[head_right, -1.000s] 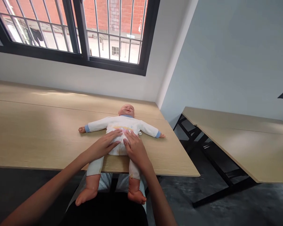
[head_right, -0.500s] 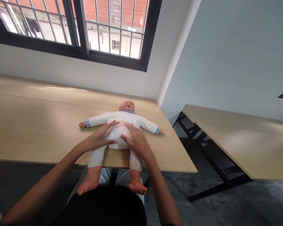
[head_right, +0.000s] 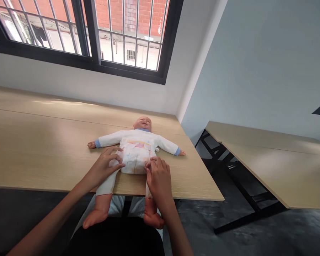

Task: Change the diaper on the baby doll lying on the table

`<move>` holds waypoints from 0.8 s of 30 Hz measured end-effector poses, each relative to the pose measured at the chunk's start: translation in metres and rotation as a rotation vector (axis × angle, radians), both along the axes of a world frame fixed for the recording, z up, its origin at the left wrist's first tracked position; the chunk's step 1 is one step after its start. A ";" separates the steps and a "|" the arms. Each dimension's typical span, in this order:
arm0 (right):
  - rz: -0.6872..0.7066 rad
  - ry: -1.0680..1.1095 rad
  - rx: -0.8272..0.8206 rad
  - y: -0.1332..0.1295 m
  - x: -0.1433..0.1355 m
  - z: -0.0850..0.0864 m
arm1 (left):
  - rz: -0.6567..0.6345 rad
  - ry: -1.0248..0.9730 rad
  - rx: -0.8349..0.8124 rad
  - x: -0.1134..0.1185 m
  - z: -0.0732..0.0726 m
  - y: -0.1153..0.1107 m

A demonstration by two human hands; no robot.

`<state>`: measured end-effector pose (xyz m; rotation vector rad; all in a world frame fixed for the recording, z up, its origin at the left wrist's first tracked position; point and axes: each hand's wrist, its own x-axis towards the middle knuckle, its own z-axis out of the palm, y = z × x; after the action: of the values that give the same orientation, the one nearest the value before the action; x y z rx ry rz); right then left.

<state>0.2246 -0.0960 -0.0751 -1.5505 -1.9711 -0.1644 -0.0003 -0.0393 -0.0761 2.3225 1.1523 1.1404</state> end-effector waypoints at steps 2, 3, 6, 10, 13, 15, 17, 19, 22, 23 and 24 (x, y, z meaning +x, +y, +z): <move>-0.015 -0.047 -0.012 0.000 0.002 0.003 | -0.023 -0.029 -0.020 -0.005 0.001 0.002; -0.021 -0.075 -0.018 0.000 0.002 0.004 | -0.029 -0.034 -0.027 -0.007 0.001 0.002; -0.024 -0.139 -0.042 -0.001 0.003 0.006 | -0.044 -0.037 -0.041 -0.011 0.003 0.003; -0.008 -0.094 -0.091 -0.001 0.005 0.005 | -0.041 -0.075 -0.076 -0.010 0.001 0.002; 0.129 0.132 -0.131 0.007 0.017 0.003 | -0.034 -0.231 -0.174 -0.010 0.005 0.005; 0.208 0.435 -0.153 0.022 0.029 0.003 | 0.040 -0.442 -0.313 -0.013 0.012 0.012; 0.148 0.822 -0.193 0.042 0.043 0.005 | 0.107 -0.708 -0.527 -0.016 0.021 0.023; 0.038 1.208 -0.308 0.064 0.055 0.007 | 0.108 -0.943 -0.819 -0.020 0.029 0.038; 0.008 1.611 -0.636 0.095 0.064 0.007 | 0.050 -1.086 -1.228 -0.020 0.034 0.060; 0.012 1.659 -0.729 0.103 0.064 0.006 | 0.032 -1.083 -1.310 -0.018 0.033 0.067; 0.018 1.669 -0.790 0.110 0.062 0.005 | 0.009 -1.072 -1.361 -0.015 0.032 0.073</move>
<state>0.2870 0.0138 -0.0701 -1.1932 -0.6051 1.5371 -0.0149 0.0335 -0.0443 0.5276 0.9302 0.8662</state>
